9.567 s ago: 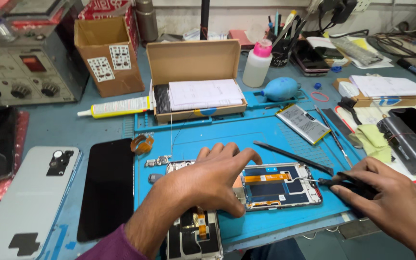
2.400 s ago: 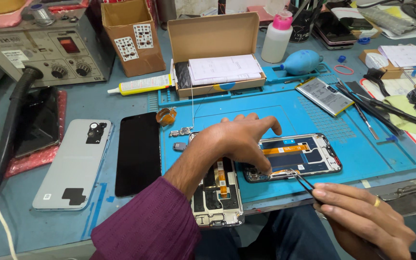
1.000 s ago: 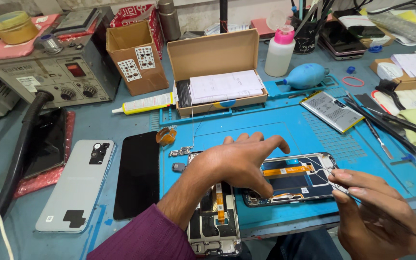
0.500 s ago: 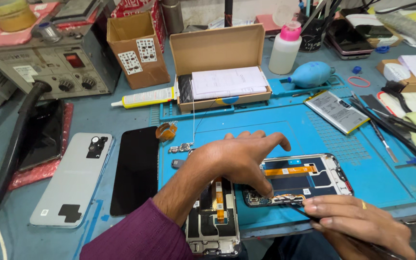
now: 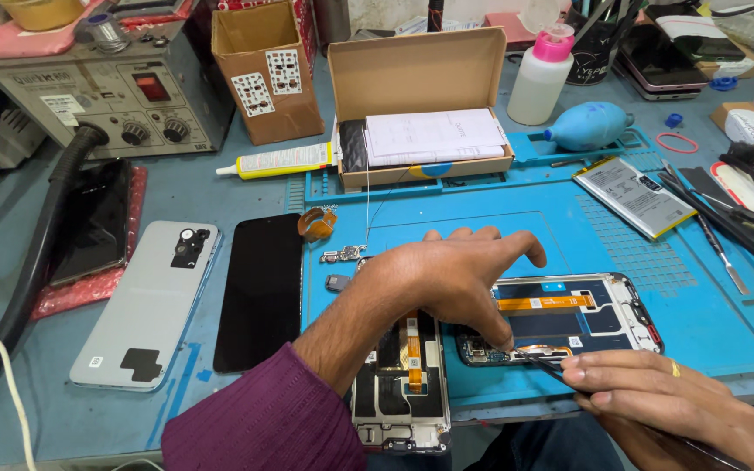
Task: The person works at a repair bench on a disassembled smartphone, using a pry tool and fingers to lift and reposition internal components and flex cables inside the phone chassis. They handle the midframe and screen assembly, moving parts aside and adjusting small connectors on the blue work mat.
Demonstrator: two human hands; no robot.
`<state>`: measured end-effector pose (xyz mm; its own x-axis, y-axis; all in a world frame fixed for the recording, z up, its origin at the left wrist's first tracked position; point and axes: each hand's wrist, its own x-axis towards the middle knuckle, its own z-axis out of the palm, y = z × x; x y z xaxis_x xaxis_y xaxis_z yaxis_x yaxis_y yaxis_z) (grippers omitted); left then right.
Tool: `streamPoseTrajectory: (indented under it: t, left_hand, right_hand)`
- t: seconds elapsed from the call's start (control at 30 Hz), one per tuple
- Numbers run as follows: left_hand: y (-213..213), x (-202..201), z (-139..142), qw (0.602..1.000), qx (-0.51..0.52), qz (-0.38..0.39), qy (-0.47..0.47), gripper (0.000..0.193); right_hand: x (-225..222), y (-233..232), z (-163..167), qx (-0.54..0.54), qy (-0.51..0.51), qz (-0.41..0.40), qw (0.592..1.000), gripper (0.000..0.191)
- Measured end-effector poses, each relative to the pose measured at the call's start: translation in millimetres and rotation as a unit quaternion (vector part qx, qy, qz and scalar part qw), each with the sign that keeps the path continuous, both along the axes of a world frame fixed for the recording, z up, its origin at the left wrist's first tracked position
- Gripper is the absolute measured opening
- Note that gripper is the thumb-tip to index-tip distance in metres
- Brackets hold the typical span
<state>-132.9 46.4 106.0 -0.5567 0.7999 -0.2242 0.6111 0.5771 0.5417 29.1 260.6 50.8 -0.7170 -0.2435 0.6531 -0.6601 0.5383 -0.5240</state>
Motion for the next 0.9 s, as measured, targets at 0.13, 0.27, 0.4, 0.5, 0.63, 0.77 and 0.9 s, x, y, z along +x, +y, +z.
streamPoseTrajectory:
  t: [0.13, 0.27, 0.4, 0.5, 0.63, 0.77, 0.9]
  left_hand:
    - [-1.2, -0.2, 0.7, 1.000, 0.002, 0.001, 0.001, 0.103]
    - [-3.7, -0.7, 1.8, 1.000, 0.007, 0.001, -0.006, 0.103]
    - [-2.6, -1.5, 1.9, 1.000, 0.005, 0.003, -0.010, 0.104]
    - [-2.1, -1.3, 1.6, 1.000, 0.006, 0.003, -0.006, 0.104]
    - [-0.2, -0.5, 1.3, 1.000, 0.001, 0.002, -0.001, 0.105]
    - [0.7, -0.3, -1.1, 1.000, -0.001, 0.003, -0.003, 0.105]
    - [1.2, -0.9, -1.9, 1.000, 0.000, 0.000, 0.000, 0.105]
  right_hand:
    - [0.3, -2.0, 3.1, 0.007, 0.000, -0.003, 1.000, 0.025]
    - [0.6, -3.7, 4.1, 0.009, 0.007, -0.002, 1.000, 0.024]
    - [-1.1, -2.6, 6.0, 0.021, 0.022, 0.009, 0.999, 0.024]
    - [-3.6, -3.6, 6.0, 0.029, 0.043, 0.014, 0.999, 0.025]
    - [-3.0, -5.2, 6.9, 0.026, 0.041, 0.009, 0.999, 0.023]
    - [-3.6, -6.1, 6.8, 0.029, 0.044, 0.007, 0.999, 0.023]
    - [-4.5, -6.3, 7.1, 0.029, 0.044, 0.008, 0.999, 0.023]
